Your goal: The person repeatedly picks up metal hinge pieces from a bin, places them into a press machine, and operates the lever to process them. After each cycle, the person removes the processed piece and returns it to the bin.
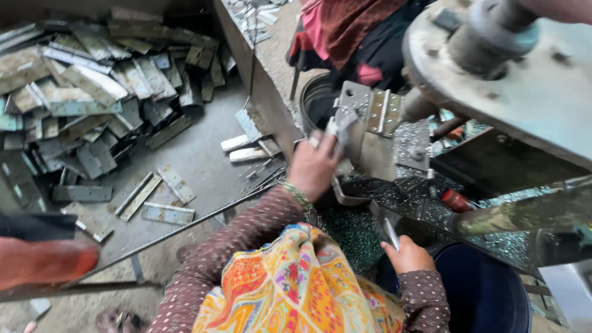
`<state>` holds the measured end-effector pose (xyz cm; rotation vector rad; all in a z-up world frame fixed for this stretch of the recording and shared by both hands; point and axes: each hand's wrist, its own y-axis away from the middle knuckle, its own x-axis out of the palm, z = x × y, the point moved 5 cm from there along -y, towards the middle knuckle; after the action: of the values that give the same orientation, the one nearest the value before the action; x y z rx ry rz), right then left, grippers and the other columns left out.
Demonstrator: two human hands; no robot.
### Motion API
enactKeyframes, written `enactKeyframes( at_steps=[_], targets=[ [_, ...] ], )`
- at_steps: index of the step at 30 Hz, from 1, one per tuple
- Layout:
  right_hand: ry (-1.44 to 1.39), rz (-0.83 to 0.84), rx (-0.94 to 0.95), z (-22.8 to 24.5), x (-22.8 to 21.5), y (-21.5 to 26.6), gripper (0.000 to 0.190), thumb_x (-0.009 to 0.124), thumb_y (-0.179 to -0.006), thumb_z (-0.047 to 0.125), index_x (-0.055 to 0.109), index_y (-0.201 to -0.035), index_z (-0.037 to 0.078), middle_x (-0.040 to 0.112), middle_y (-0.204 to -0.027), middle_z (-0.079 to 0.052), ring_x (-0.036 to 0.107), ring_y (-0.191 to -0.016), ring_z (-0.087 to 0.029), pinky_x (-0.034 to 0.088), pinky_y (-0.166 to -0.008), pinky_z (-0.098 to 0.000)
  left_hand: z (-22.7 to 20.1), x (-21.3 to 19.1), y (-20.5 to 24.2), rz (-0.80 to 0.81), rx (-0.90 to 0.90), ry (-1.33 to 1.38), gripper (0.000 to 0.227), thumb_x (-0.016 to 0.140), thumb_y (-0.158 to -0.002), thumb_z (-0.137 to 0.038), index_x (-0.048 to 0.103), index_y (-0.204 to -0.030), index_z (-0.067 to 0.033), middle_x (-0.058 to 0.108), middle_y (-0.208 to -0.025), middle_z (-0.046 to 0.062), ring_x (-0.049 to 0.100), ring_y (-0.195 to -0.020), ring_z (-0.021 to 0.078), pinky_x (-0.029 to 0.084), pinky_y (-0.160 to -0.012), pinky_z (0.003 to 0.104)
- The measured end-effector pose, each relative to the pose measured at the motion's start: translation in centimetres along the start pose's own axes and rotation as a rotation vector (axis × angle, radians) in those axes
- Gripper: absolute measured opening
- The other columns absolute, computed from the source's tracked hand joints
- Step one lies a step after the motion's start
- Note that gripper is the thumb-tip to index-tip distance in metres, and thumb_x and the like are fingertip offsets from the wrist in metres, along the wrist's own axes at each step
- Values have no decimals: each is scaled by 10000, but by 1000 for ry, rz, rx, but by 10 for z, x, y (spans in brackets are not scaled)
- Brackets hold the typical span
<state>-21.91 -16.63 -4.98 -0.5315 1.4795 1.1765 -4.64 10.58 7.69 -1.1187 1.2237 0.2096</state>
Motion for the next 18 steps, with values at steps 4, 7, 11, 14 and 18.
enactKeyframes(
  at_steps=[4, 7, 11, 14, 18],
  targets=[
    [-4, 36, 30, 3, -2, -2, 529, 661, -875, 578, 663, -996, 63, 746, -903, -229, 720, -917, -443, 565, -836, -527, -45, 36, -17, 118, 89, -44, 455, 605, -862, -254, 669, -1251, -26, 581, -1299, 189, 559, -1177, 300, 440, -938, 408],
    [4, 112, 31, 10, -9, -5, 518, 664, -883, 561, 677, -1021, 62, 753, -920, -214, 733, -928, -418, 572, -856, -500, -51, 45, -11, 210, -24, 2, 558, 613, -894, -339, 633, -1309, 33, 560, -1402, 215, 532, -1240, 296, 394, -991, 420],
    [122, 158, 1, 21, -33, -14, 532, 657, -900, 560, 694, -1045, 49, 751, -955, -198, 741, -948, -390, 580, -871, -478, -77, 39, -6, 204, 53, 17, 643, 620, -866, -491, 644, -1255, 20, 546, -1411, 204, 474, -1345, 345, 310, -1149, 503],
    [128, 126, -14, 23, -41, -14, 512, 675, -888, 540, 711, -1048, 55, 751, -971, -198, 734, -959, -388, 574, -879, -482, -88, 49, -11, 332, 52, 54, 565, 595, -892, -467, 661, -1235, -24, 543, -1414, 182, 455, -1377, 333, 252, -1201, 540],
    [83, 32, -48, 12, -18, -10, 475, 677, -880, 521, 735, -1002, 65, 757, -957, -199, 727, -936, -403, 575, -856, -496, -83, 55, -24, 230, -17, 112, 536, 567, -1003, -466, 676, -1209, 16, 533, -1465, 206, 469, -1378, 357, 270, -1206, 530]
  ],
)
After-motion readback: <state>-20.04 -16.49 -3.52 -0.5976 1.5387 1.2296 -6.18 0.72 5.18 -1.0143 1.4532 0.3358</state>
